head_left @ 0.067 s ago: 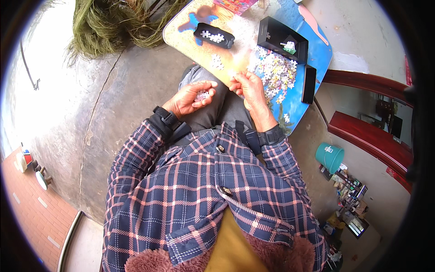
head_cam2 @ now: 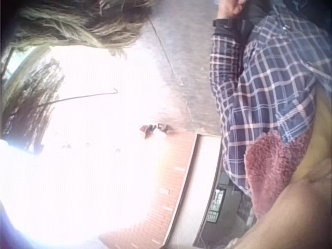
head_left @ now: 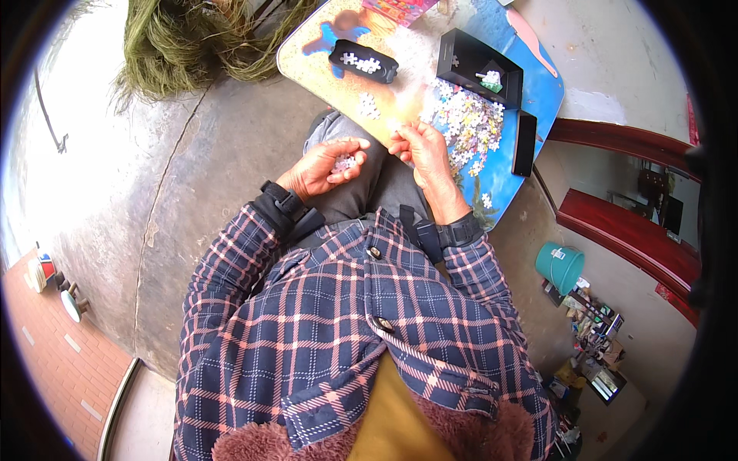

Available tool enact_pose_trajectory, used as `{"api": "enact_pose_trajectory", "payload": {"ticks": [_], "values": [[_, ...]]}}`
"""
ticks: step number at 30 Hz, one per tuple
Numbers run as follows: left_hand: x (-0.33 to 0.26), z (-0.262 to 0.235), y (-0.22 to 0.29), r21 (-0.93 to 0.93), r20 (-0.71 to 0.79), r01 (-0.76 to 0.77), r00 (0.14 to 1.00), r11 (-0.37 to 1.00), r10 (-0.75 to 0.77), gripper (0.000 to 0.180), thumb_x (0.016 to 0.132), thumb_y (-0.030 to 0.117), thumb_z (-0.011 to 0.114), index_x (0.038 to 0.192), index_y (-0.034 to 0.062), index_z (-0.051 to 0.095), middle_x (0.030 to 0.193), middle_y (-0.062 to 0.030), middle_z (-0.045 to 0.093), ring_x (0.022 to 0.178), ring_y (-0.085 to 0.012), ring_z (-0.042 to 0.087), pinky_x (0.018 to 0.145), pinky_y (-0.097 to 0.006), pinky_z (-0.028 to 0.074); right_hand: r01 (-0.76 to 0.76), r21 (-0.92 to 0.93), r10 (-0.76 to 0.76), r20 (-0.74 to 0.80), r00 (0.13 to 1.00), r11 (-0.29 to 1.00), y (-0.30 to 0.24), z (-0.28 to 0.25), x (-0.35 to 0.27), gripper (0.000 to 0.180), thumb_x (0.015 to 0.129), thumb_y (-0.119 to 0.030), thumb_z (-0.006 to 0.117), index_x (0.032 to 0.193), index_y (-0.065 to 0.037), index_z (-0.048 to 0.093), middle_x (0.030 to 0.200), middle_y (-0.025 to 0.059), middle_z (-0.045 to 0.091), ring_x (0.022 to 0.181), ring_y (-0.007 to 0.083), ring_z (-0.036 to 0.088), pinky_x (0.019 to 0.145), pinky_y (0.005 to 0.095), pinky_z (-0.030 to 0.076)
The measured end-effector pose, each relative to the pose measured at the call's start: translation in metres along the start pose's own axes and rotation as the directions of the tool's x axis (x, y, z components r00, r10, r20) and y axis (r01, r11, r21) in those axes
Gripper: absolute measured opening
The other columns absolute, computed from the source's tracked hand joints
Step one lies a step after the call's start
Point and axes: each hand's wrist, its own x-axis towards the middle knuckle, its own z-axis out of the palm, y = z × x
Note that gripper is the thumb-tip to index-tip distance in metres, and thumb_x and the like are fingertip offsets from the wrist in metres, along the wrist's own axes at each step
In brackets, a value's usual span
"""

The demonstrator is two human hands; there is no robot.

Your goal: The person sits on the floor and assembles a jigsaw puzzle by hand. They pick up individual pieces, fit them together, and occasionally place completed sections on the table.

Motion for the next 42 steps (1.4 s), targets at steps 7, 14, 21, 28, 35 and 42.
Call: {"api": "enact_pose_trajectory", "payload": {"ticks": [7, 14, 21, 28, 35, 42], "values": [[0.0, 0.004, -0.003, 0.108, -0.02, -0.056, 0.998, 0.993, 0.058, 0.024, 0.099, 0.016, 0.048, 0.109, -0.0023, 0.058, 0.076, -0.0076, 0.06, 0.051, -0.01, 0.05, 0.037, -0.017, 0.033, -0.002, 0.082, 0.003, -0.013, 1.0, 0.997, -0.001, 0.0, -0.001, 0.014, 0.091, -0.018, 0.061, 0.088, -0.004, 0.06, 0.08, 0.0073, 0.067, 0.062, 0.0137, 0.067, 0.05, 0.019, 0.044], [0.003, 0.004, -0.005, 0.151, -0.026, -0.056, 0.998, 0.987, 0.06, 0.023, 0.099, 0.017, 0.046, 0.108, -0.0006, 0.058, 0.077, -0.008, 0.062, 0.053, -0.011, 0.056, 0.037, -0.016, 0.035, 0.046, 0.07, -0.048, 0.02, 0.999, 0.997, 0.012, -0.004, 0.004, 0.012, 0.091, -0.015, 0.064, 0.094, -0.005, 0.06, 0.083, 0.0066, 0.068, 0.065, 0.0138, 0.067, 0.053, 0.0191, 0.047], [0.002, 0.002, -0.006, 0.146, -0.028, -0.051, 0.998, 0.988, 0.056, 0.024, 0.099, 0.018, 0.048, 0.11, -0.0006, 0.057, 0.078, -0.0065, 0.061, 0.052, -0.009, 0.052, 0.038, -0.016, 0.034, 0.212, 0.02, -0.212, 0.015, 0.977, 0.977, 0.023, -0.001, 0.005, 0.013, 0.094, -0.014, 0.061, 0.098, -0.002, 0.056, 0.082, 0.0083, 0.067, 0.065, 0.0146, 0.066, 0.055, 0.02, 0.049], [0.004, 0.0, -0.006, 0.143, -0.008, -0.053, 0.998, 0.988, 0.055, 0.024, 0.099, 0.018, 0.046, 0.11, 0.0, 0.058, 0.079, -0.0087, 0.062, 0.053, -0.0105, 0.056, 0.038, -0.016, 0.036, 0.224, 0.032, -0.224, -0.005, 0.975, 0.974, 0.021, -0.001, 0.002, 0.02, 0.094, -0.011, 0.059, 0.109, -0.001, 0.051, 0.079, 0.0079, 0.064, 0.064, 0.0157, 0.066, 0.054, 0.0211, 0.049], [0.004, 0.001, -0.006, 0.148, -0.026, -0.05, 0.998, 0.988, 0.054, 0.023, 0.099, 0.017, 0.047, 0.11, -0.0005, 0.057, 0.078, -0.0072, 0.061, 0.053, -0.01, 0.053, 0.038, -0.016, 0.034, 0.253, -0.091, -0.255, -0.016, 0.967, 0.963, 0.018, -0.001, -0.001, 0.028, 0.093, -0.008, 0.057, 0.117, 0.002, 0.046, 0.075, 0.0063, 0.06, 0.059, 0.0142, 0.062, 0.051, 0.0214, 0.047], [0.004, 0.0, -0.007, 0.14, -0.03, -0.046, 0.998, 0.989, 0.051, 0.023, 0.099, 0.017, 0.048, 0.11, -0.0005, 0.058, 0.078, -0.0074, 0.061, 0.052, -0.0103, 0.053, 0.038, -0.016, 0.034, 0.305, -0.274, -0.322, -0.018, 0.947, 0.912, 0.019, 0.004, -0.001, 0.033, 0.088, -0.001, 0.061, 0.118, 0.003, 0.046, 0.073, 0.0044, 0.058, 0.054, 0.0103, 0.059, 0.045, 0.0202, 0.044]]}}
